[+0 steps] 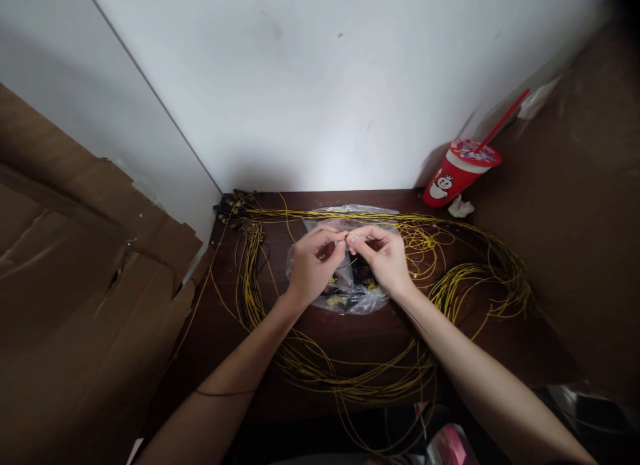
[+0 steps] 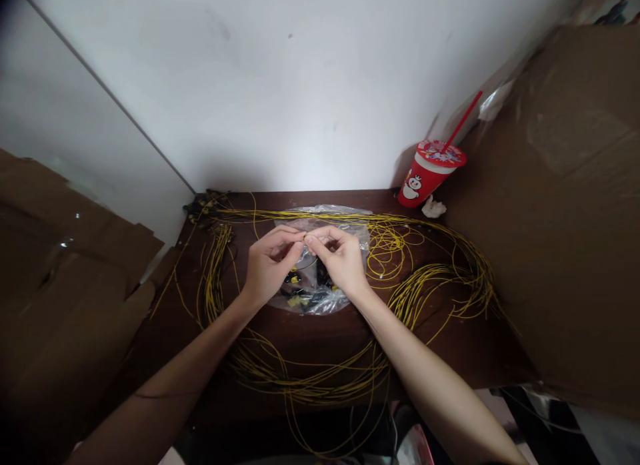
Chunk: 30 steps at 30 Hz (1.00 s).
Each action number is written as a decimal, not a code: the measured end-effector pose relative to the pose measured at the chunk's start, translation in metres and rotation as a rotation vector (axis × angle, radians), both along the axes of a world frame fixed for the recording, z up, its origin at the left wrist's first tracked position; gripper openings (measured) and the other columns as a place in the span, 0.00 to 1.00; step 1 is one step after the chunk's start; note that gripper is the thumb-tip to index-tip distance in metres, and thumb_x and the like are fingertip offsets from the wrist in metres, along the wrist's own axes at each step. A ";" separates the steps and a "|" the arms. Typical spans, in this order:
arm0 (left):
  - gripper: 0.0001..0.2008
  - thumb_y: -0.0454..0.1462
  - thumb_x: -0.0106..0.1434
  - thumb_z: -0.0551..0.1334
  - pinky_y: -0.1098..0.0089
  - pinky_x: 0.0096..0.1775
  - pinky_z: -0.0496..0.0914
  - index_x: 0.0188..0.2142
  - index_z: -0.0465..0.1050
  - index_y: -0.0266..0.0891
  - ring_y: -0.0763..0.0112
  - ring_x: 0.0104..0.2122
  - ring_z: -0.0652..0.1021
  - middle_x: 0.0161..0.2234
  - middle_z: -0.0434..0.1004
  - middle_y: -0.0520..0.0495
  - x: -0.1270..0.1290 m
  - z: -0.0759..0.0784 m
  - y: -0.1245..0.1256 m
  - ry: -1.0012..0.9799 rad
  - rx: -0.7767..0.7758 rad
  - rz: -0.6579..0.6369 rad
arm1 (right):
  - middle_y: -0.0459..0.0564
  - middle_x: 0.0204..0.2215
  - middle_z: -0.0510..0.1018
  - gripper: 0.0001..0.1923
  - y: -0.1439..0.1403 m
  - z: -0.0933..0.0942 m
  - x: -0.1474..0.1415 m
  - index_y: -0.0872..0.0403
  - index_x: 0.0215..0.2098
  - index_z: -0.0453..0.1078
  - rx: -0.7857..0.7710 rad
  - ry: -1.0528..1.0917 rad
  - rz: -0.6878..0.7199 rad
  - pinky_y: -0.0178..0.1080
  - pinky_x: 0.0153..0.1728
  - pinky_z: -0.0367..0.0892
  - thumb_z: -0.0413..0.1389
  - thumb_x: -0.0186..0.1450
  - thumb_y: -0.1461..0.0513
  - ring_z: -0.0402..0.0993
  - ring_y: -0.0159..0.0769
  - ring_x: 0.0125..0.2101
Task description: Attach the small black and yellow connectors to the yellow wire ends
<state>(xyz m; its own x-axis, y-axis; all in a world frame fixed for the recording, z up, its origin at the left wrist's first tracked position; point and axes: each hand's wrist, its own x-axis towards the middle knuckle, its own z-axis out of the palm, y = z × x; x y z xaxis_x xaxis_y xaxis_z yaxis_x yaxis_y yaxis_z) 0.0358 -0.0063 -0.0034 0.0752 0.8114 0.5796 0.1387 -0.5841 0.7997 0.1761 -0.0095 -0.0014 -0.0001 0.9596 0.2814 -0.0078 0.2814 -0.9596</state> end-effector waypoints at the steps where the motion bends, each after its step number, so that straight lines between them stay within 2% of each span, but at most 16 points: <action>1: 0.04 0.31 0.58 0.62 0.75 0.29 0.69 0.31 0.76 0.38 0.73 0.33 0.76 0.32 0.76 0.47 -0.001 0.001 0.000 -0.006 -0.016 -0.007 | 0.45 0.23 0.75 0.07 0.000 0.000 0.000 0.55 0.28 0.73 0.005 -0.003 -0.010 0.35 0.28 0.63 0.61 0.58 0.59 0.67 0.29 0.24; 4: 0.04 0.32 0.58 0.62 0.75 0.27 0.68 0.32 0.77 0.39 0.73 0.33 0.76 0.34 0.77 0.47 -0.003 0.004 0.002 -0.019 -0.077 -0.044 | 0.45 0.24 0.74 0.06 -0.001 -0.001 -0.002 0.55 0.30 0.72 0.041 -0.021 -0.029 0.35 0.29 0.63 0.60 0.59 0.60 0.66 0.29 0.24; 6: 0.05 0.32 0.57 0.63 0.76 0.25 0.66 0.33 0.76 0.39 0.76 0.28 0.74 0.34 0.77 0.48 -0.004 0.004 0.003 -0.005 -0.099 -0.047 | 0.45 0.25 0.74 0.06 -0.001 -0.001 -0.003 0.55 0.30 0.72 0.064 -0.030 -0.034 0.35 0.29 0.63 0.59 0.59 0.60 0.66 0.29 0.26; 10: 0.04 0.30 0.55 0.63 0.77 0.23 0.60 0.31 0.73 0.39 0.81 0.21 0.64 0.27 0.72 0.53 -0.005 0.005 0.002 0.065 -0.038 0.050 | 0.45 0.25 0.73 0.06 -0.002 -0.002 -0.003 0.55 0.30 0.71 0.079 -0.043 -0.040 0.35 0.30 0.63 0.59 0.60 0.60 0.66 0.29 0.26; 13: 0.04 0.29 0.55 0.63 0.76 0.23 0.59 0.28 0.72 0.38 0.81 0.20 0.62 0.25 0.67 0.54 -0.005 0.007 0.000 0.134 0.036 0.106 | 0.45 0.25 0.73 0.05 -0.002 0.000 -0.003 0.55 0.30 0.71 0.089 -0.064 -0.039 0.35 0.30 0.62 0.58 0.60 0.60 0.66 0.29 0.26; 18: 0.05 0.28 0.55 0.63 0.76 0.23 0.58 0.28 0.72 0.38 0.81 0.20 0.61 0.25 0.68 0.54 -0.004 0.011 -0.003 0.157 0.099 0.138 | 0.45 0.25 0.74 0.05 -0.005 0.001 -0.003 0.55 0.30 0.72 0.106 -0.101 -0.051 0.35 0.29 0.62 0.58 0.61 0.61 0.66 0.29 0.26; 23: 0.06 0.27 0.55 0.62 0.76 0.23 0.58 0.28 0.72 0.38 0.81 0.20 0.61 0.24 0.66 0.55 -0.004 0.011 -0.002 0.153 0.079 0.113 | 0.45 0.26 0.75 0.05 -0.006 0.001 -0.002 0.54 0.31 0.73 0.157 -0.157 -0.056 0.35 0.30 0.63 0.58 0.61 0.61 0.67 0.30 0.26; 30: 0.06 0.27 0.53 0.62 0.75 0.24 0.57 0.27 0.73 0.38 0.80 0.20 0.61 0.21 0.63 0.56 -0.009 0.011 0.001 0.196 0.072 0.101 | 0.45 0.26 0.76 0.05 -0.006 0.004 0.003 0.53 0.30 0.73 0.305 -0.356 -0.077 0.35 0.30 0.63 0.57 0.62 0.62 0.68 0.30 0.26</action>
<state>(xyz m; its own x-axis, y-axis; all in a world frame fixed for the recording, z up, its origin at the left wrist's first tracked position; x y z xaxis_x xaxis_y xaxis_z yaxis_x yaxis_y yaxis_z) 0.0269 -0.0055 0.0071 0.1122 0.7778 0.6184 0.3482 -0.6137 0.7086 0.1787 -0.0154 0.0025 -0.0798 0.8342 0.5456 0.3381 0.5375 -0.7725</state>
